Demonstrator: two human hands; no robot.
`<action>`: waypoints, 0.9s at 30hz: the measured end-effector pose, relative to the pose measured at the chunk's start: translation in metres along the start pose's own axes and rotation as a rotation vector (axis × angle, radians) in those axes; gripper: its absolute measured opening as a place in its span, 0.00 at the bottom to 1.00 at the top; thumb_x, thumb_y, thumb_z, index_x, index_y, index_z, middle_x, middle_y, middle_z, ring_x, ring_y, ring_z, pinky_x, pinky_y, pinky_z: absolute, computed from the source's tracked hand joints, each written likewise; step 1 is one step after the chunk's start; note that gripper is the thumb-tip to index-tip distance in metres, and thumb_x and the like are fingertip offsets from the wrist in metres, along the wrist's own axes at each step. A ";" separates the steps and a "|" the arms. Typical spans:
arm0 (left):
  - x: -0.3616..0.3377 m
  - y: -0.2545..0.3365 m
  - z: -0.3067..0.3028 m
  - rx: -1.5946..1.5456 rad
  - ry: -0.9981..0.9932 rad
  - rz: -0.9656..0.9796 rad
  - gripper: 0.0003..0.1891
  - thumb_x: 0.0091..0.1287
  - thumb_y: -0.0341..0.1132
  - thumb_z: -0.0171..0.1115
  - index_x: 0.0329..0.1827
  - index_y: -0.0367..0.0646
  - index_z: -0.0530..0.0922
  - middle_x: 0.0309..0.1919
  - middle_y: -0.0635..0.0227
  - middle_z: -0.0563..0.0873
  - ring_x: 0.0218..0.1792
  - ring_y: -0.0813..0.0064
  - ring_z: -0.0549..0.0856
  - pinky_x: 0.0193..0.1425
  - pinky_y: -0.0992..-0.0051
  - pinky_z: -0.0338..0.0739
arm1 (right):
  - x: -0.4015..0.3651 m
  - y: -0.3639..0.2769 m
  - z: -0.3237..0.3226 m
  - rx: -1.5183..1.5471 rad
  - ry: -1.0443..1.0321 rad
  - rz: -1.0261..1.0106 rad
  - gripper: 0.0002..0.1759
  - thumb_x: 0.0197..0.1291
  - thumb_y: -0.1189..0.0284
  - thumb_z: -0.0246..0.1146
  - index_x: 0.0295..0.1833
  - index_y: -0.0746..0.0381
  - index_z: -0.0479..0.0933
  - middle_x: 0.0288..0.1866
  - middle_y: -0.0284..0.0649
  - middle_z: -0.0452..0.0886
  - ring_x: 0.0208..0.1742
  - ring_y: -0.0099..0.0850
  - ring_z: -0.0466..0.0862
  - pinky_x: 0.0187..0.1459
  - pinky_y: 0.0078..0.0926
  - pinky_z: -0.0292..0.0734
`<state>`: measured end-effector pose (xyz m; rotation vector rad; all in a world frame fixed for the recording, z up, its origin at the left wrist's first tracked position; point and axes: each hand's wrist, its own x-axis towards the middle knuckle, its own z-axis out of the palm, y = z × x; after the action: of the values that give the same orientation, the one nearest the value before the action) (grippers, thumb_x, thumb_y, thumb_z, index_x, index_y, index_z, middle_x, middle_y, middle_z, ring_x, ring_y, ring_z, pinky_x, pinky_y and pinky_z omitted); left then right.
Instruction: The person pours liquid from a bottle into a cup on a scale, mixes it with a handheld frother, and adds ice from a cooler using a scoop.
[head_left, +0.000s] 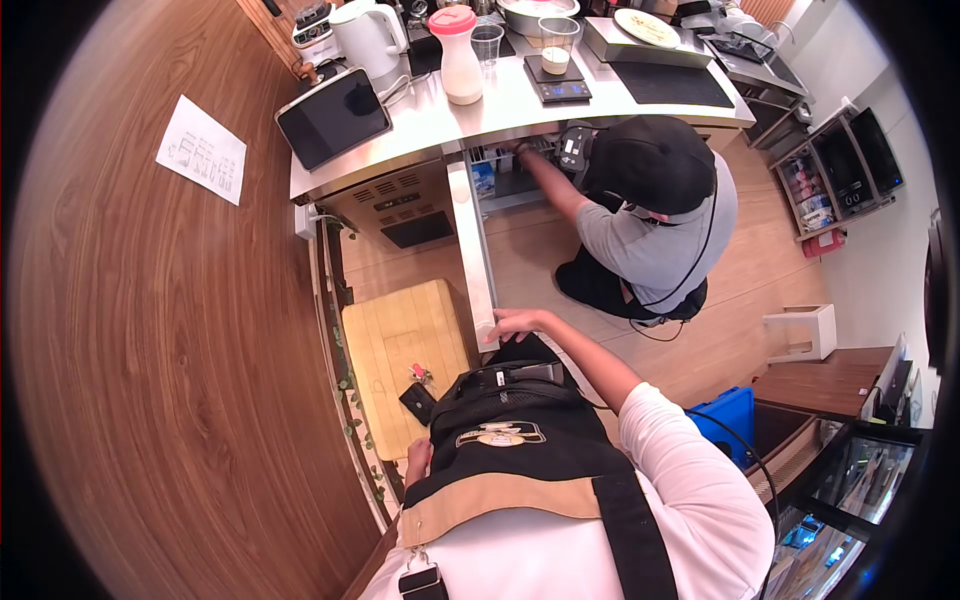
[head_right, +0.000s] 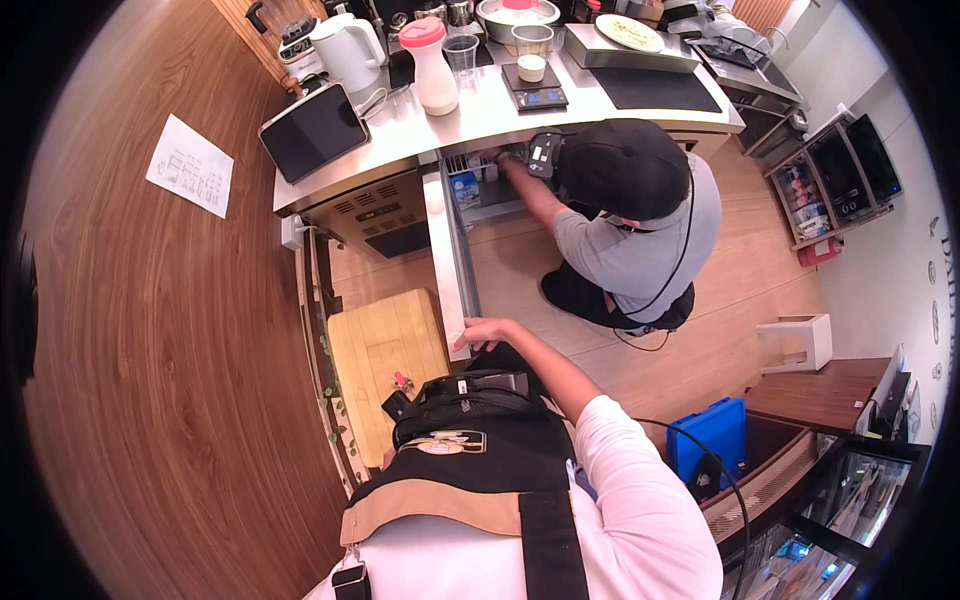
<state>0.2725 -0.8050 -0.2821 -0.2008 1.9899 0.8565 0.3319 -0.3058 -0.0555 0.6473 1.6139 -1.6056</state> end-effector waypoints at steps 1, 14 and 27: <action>0.006 -0.007 -0.002 0.021 -0.014 0.003 0.13 0.68 0.38 0.57 0.43 0.37 0.84 0.29 0.70 0.84 0.29 0.79 0.80 0.32 0.76 0.73 | 0.000 0.000 0.000 -0.005 0.002 0.002 0.70 0.45 0.47 0.72 0.79 0.66 0.32 0.71 0.50 0.67 0.64 0.36 0.76 0.59 0.34 0.73; 0.016 -0.023 -0.005 0.056 -0.003 0.124 0.14 0.68 0.38 0.57 0.45 0.37 0.84 0.30 0.68 0.85 0.29 0.78 0.80 0.32 0.74 0.74 | 0.006 0.005 -0.002 -0.016 0.008 -0.008 0.70 0.43 0.46 0.72 0.79 0.66 0.34 0.68 0.49 0.69 0.62 0.36 0.77 0.56 0.35 0.73; -0.010 -0.011 0.000 -0.050 -0.012 0.084 0.13 0.70 0.32 0.51 0.47 0.37 0.83 0.27 0.74 0.80 0.27 0.81 0.75 0.31 0.77 0.70 | 0.004 0.011 0.003 -0.060 0.042 -0.068 0.70 0.42 0.47 0.72 0.79 0.66 0.35 0.57 0.45 0.75 0.53 0.32 0.77 0.48 0.33 0.75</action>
<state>0.2826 -0.8150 -0.2792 -0.1411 1.9785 0.9595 0.3383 -0.3083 -0.0648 0.6041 1.7250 -1.5953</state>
